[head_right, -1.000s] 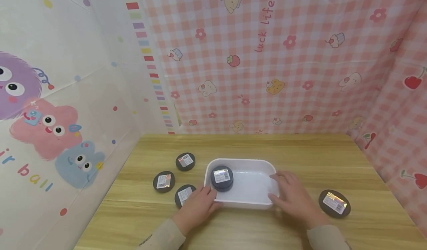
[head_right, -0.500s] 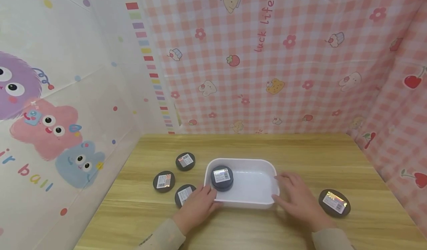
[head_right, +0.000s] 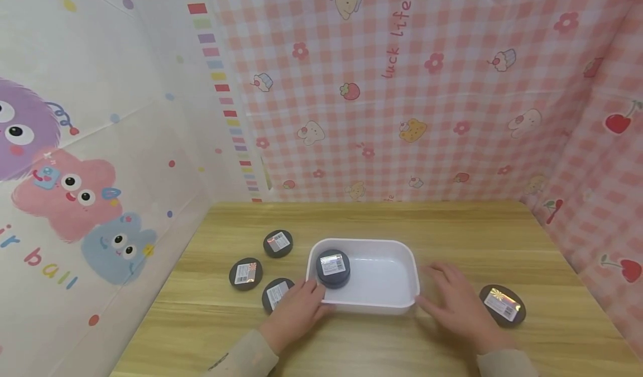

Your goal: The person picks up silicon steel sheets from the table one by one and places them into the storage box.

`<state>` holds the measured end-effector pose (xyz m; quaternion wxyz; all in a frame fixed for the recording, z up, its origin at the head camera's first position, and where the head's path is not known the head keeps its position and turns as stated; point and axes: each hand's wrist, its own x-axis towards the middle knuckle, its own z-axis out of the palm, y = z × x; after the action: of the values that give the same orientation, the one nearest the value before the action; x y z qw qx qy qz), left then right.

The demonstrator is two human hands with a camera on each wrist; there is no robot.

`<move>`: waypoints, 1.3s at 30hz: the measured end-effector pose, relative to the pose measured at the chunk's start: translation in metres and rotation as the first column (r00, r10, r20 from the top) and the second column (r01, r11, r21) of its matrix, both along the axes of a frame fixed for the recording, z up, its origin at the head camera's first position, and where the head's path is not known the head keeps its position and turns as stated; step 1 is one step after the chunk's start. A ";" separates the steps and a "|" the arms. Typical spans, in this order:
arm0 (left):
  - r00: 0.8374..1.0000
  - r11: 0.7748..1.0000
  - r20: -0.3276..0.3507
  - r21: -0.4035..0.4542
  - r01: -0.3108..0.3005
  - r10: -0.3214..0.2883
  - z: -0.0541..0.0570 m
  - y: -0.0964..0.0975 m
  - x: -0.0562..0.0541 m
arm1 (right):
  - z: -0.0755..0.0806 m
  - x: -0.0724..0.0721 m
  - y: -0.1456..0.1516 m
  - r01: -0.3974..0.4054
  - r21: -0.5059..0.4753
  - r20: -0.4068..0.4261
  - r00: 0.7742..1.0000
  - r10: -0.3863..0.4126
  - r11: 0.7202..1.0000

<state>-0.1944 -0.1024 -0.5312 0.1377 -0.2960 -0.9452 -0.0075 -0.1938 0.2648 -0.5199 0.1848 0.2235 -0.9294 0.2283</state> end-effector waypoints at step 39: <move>1.000 1.000 0.002 -0.007 0.001 -0.001 -0.002 0.000 -0.001 | -0.003 0.015 0.038 0.051 0.020 -0.096 0.994 -0.049 0.999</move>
<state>-0.1956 -0.1024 -0.5334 0.1358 -0.2967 -0.9453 -0.0047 -0.1786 0.3032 -0.5229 0.2323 0.2131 -0.9272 0.2024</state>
